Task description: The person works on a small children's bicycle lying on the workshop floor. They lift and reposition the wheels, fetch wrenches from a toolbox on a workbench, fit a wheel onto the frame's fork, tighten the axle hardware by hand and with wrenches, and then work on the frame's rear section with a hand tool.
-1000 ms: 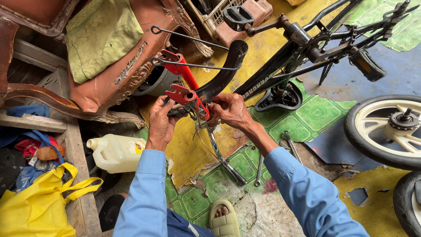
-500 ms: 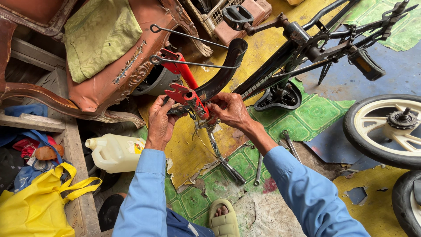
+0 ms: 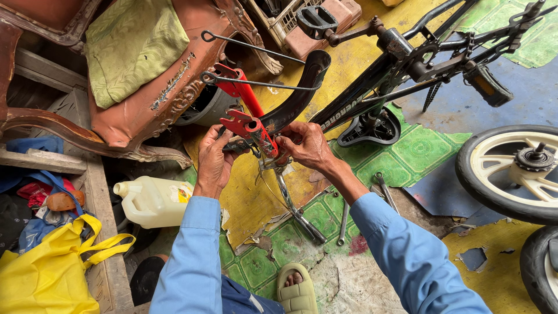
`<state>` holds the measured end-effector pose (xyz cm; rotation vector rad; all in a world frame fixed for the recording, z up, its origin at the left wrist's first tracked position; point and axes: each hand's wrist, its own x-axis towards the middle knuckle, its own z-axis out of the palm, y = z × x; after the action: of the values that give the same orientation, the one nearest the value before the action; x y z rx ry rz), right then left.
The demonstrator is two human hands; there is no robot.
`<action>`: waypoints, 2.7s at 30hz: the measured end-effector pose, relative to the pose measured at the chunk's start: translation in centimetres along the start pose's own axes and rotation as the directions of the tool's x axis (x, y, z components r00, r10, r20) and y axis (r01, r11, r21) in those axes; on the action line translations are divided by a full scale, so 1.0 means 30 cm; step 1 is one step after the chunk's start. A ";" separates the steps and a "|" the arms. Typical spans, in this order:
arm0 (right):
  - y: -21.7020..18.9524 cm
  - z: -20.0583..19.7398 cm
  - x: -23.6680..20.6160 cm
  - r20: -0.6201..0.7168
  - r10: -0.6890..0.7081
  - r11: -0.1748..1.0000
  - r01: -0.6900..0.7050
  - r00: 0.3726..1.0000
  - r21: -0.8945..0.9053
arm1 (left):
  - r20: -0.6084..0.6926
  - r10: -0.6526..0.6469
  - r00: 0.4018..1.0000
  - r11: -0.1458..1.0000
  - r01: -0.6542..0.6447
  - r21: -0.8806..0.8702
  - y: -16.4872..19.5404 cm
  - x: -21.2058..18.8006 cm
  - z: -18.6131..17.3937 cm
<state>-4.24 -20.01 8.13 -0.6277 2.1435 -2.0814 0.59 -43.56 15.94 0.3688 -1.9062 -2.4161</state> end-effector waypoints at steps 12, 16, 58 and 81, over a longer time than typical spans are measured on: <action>0.035 0.019 -0.003 -0.042 0.016 0.999 -0.014 0.999 0.052 | -0.001 -0.004 1.000 1.000 0.004 0.000 0.004 -0.006 0.009; 0.024 0.005 -0.008 -0.049 -0.023 0.996 0.027 0.999 0.083 | -0.002 -0.004 1.000 1.000 0.004 0.001 0.001 -0.003 0.009; -0.010 -0.003 -0.039 -0.008 0.114 0.959 -0.108 0.993 0.260 | -0.016 0.048 0.999 0.993 -0.046 0.110 -0.007 0.004 0.046; -0.009 0.014 -0.034 -0.043 0.112 0.961 -0.098 0.993 0.257 | -0.058 0.098 0.994 0.986 -0.089 0.141 -0.001 -0.003 0.078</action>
<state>-3.10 -20.03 8.14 -0.4196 1.8447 -2.2884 0.18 -41.30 16.43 0.3503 -2.0208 -2.1940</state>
